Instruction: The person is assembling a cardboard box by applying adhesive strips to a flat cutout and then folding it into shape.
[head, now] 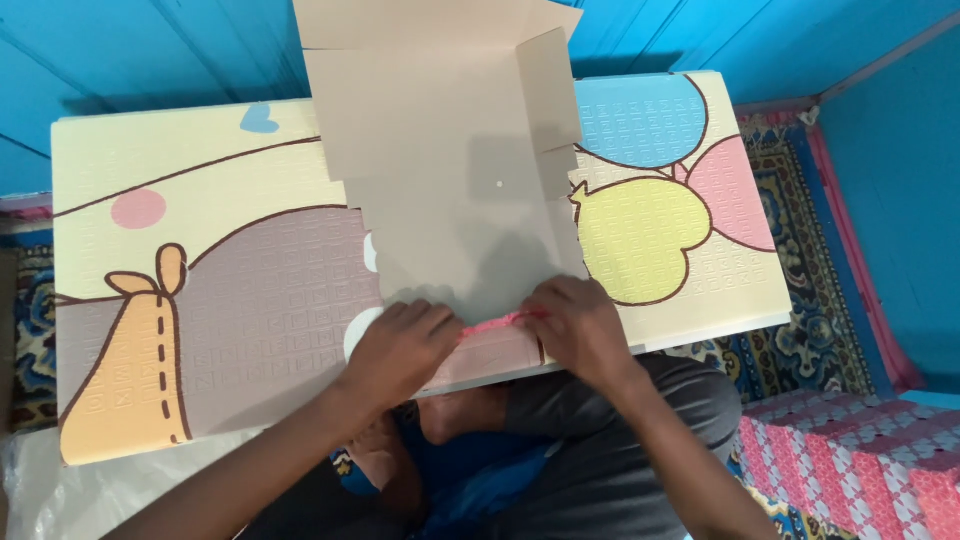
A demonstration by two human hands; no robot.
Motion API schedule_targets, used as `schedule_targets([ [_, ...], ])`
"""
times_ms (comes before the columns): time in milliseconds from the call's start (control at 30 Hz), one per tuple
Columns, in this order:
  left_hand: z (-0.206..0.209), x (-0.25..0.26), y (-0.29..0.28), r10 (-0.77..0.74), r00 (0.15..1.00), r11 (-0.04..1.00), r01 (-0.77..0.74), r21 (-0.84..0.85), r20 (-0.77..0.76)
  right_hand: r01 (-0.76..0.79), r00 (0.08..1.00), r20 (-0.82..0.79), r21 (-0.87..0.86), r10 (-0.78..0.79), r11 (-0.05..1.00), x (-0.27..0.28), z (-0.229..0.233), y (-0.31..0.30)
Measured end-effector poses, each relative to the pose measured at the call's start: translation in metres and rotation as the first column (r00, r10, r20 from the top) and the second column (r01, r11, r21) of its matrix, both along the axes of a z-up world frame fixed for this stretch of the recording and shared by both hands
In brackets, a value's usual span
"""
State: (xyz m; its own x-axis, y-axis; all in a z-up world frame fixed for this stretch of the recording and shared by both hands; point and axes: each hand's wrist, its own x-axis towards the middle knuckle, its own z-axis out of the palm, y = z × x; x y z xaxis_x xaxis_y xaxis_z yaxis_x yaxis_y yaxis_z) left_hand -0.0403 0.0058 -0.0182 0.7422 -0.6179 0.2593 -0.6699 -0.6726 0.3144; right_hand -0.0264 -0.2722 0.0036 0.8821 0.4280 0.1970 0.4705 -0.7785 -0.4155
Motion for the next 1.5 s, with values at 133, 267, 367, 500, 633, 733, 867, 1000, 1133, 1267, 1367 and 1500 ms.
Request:
schedule_targets([
  [133,-0.017,-0.021,0.001,-0.041,0.94,0.998,0.023,0.055,0.338,-0.001,0.953,0.304,-0.023,0.008,1.0,-0.031,-0.021,-0.004],
  [267,-0.006,-0.031,-0.003,-0.044,0.916,0.998,0.019,0.066,0.399,0.021,0.982,0.185,0.091,-0.037,0.996,-0.042,-0.007,0.001],
  [367,-0.002,-0.029,-0.004,-0.025,0.945,0.999,0.011,0.046,0.326,0.026,0.995,0.089,0.1,-0.034,0.995,-0.037,0.005,0.003],
  [500,-0.001,-0.017,-0.002,0.016,0.975,1.0,-0.018,0.007,0.223,0.022,1.0,0.014,0.076,-0.023,0.997,-0.02,0.008,-0.002],
  [633,0.018,0.003,0.003,0.113,0.992,0.992,-0.116,-0.051,-0.064,0.008,0.999,0.038,0.056,-0.01,0.998,0.003,0.003,-0.002],
  [733,0.017,0.017,0.008,0.148,0.956,0.983,-0.171,-0.071,-0.253,0.102,0.989,-0.116,0.077,-0.092,0.992,0.018,0.006,-0.001],
  [867,0.007,0.019,0.008,0.184,0.938,0.981,-0.195,-0.008,-0.293,0.166,0.933,-0.337,0.081,-0.13,0.983,0.025,0.011,-0.001],
  [1000,0.007,0.011,0.009,0.106,0.957,0.99,-0.128,-0.064,-0.271,0.091,0.982,-0.173,0.079,-0.076,0.993,0.015,0.007,-0.003],
  [1133,-0.007,-0.003,0.008,-0.054,0.988,0.992,0.069,-0.102,0.145,-0.023,0.98,0.198,0.061,0.01,0.998,-0.006,-0.019,-0.016],
  [1267,-0.026,-0.019,0.003,-0.162,0.9,0.976,0.207,-0.068,0.405,-0.053,0.955,0.296,0.107,0.019,0.993,-0.03,-0.027,-0.017],
  [1367,-0.026,-0.021,0.004,-0.178,0.894,0.973,0.223,-0.064,0.41,-0.044,0.975,0.221,0.152,0.009,0.987,-0.032,-0.021,-0.015],
  [1500,-0.004,-0.012,0.006,-0.118,0.955,0.98,0.156,-0.123,0.27,-0.052,0.987,0.157,0.132,0.031,0.99,-0.022,-0.012,-0.017],
])
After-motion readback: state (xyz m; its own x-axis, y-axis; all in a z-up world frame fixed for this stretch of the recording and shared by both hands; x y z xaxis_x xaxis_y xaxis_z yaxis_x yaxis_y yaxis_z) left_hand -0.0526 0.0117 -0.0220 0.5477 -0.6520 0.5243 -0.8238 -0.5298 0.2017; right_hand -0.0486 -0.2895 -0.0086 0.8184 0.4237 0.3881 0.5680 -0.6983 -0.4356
